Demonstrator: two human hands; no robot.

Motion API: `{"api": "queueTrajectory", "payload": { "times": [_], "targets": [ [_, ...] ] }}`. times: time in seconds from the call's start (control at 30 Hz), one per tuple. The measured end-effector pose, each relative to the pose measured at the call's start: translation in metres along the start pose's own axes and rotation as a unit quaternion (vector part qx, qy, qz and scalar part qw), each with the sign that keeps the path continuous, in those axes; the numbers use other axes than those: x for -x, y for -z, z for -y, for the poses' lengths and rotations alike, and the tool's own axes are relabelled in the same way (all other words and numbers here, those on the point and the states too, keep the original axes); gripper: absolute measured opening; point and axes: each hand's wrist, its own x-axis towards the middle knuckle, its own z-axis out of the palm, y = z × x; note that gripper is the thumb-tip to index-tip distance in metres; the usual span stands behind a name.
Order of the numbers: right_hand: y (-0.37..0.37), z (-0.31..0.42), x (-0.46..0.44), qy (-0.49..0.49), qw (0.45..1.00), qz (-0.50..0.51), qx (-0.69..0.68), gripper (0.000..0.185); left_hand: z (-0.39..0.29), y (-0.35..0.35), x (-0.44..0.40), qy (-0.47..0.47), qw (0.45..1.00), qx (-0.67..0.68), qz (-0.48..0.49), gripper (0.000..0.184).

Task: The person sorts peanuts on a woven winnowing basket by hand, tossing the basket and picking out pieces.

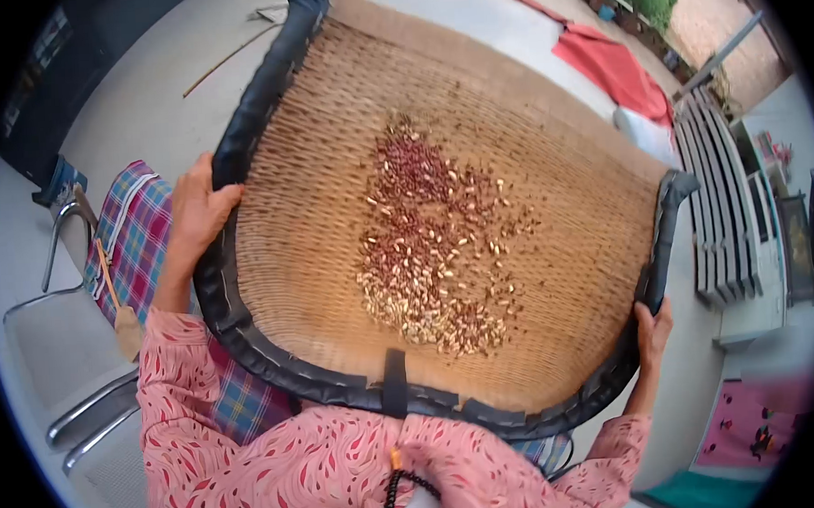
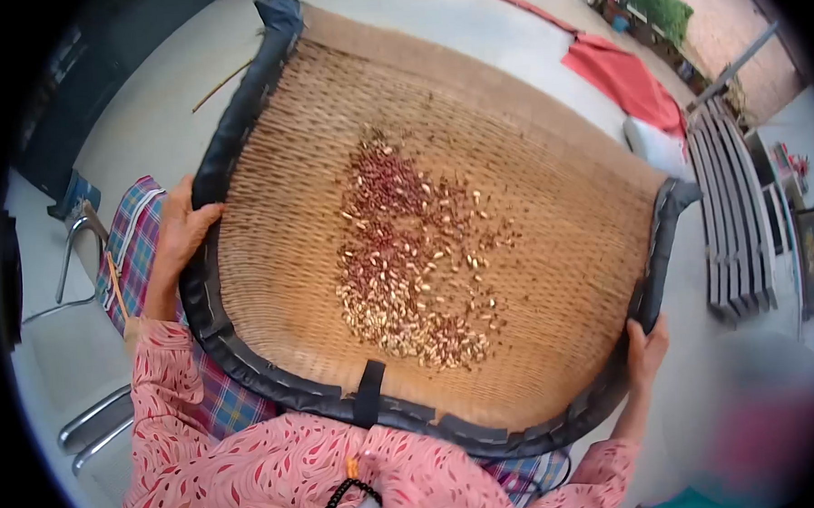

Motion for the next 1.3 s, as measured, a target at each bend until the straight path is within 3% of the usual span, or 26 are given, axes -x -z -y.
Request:
{"api": "queueTrajectory", "payload": {
  "times": [0.03,0.1,0.17,0.23,0.27,0.33,0.37,0.43,0.53,0.57,0.63,0.67,0.73,0.87,0.97,1.07,1.1,1.2,1.3],
  "targets": [
    [0.006,-0.014,-0.002,-0.083,0.995,0.057,0.001,0.041,-0.018,0.006,-0.003,-0.009,1.0,0.005,0.008,0.038],
    [0.004,-0.036,-0.014,-0.196,0.964,0.106,0.143,0.043,-0.026,0.001,-0.008,-0.033,0.999,0.011,0.02,0.036],
    [0.0,-0.035,-0.01,-0.163,0.962,0.056,0.21,0.04,-0.022,0.007,-0.014,-0.065,0.997,0.017,0.037,0.036],
    [0.003,-0.001,-0.002,-0.119,0.98,0.089,0.128,0.039,-0.008,0.019,-0.013,0.032,0.992,0.112,0.045,0.035],
    [0.001,0.026,-0.003,-0.145,0.976,0.119,0.111,0.041,0.008,0.022,-0.023,0.103,0.961,0.221,0.134,0.033],
    [0.008,0.047,-0.018,-0.104,0.981,0.138,0.09,0.043,0.029,0.005,-0.045,0.097,0.983,0.056,0.145,0.035],
    [0.005,0.054,-0.015,-0.08,0.987,0.129,0.059,0.043,0.026,0.005,-0.036,0.104,0.98,0.079,0.148,0.034],
    [0.023,0.003,-0.038,-0.094,0.979,0.169,0.058,0.043,0.006,-0.004,-0.04,0.133,0.968,0.128,0.168,0.034],
    [0.055,-0.075,-0.062,-0.131,0.959,0.197,0.155,0.044,-0.093,-0.012,-0.004,0.021,0.979,0.007,0.2,0.044],
    [0.048,-0.064,-0.057,-0.148,0.949,0.188,0.203,0.044,-0.064,-0.007,-0.008,0.04,0.981,0.022,0.19,0.045],
    [0.046,-0.048,-0.047,-0.023,0.958,0.191,0.212,0.04,-0.052,-0.027,-0.025,0.056,0.977,0.049,0.2,0.047],
    [0.038,-0.024,-0.033,0.031,0.957,0.185,0.221,0.039,-0.006,-0.037,-0.052,0.069,0.971,0.001,0.228,0.047],
    [0.013,0.039,-0.009,-0.074,0.945,0.228,0.223,0.033,0.075,-0.048,-0.079,0.076,0.974,0.1,0.191,0.037],
    [0.002,0.038,-0.004,-0.119,0.946,0.235,0.188,0.031,0.056,-0.033,-0.092,0.033,0.971,-0.115,0.208,0.037],
    [0.001,0.032,-0.009,-0.057,0.934,0.225,0.272,0.028,0.039,-0.049,-0.095,0.052,0.981,-0.114,0.147,0.034],
    [0.003,0.042,0.0,-0.084,0.858,0.24,0.446,0.028,0.034,-0.048,-0.082,0.069,0.983,-0.09,0.143,0.036],
    [-0.003,0.055,0.001,-0.04,0.838,0.234,0.492,0.024,0.034,-0.047,-0.083,0.066,0.982,-0.106,0.145,0.037],
    [-0.042,0.091,-0.013,0.264,0.903,0.139,0.308,0.015,0.042,-0.049,-0.085,0.058,0.979,-0.151,0.125,0.043],
    [-0.097,0.146,-0.003,0.17,0.939,0.292,0.062,0.014,0.026,-0.056,-0.079,0.05,0.974,-0.206,0.082,0.042]
  ]
}}
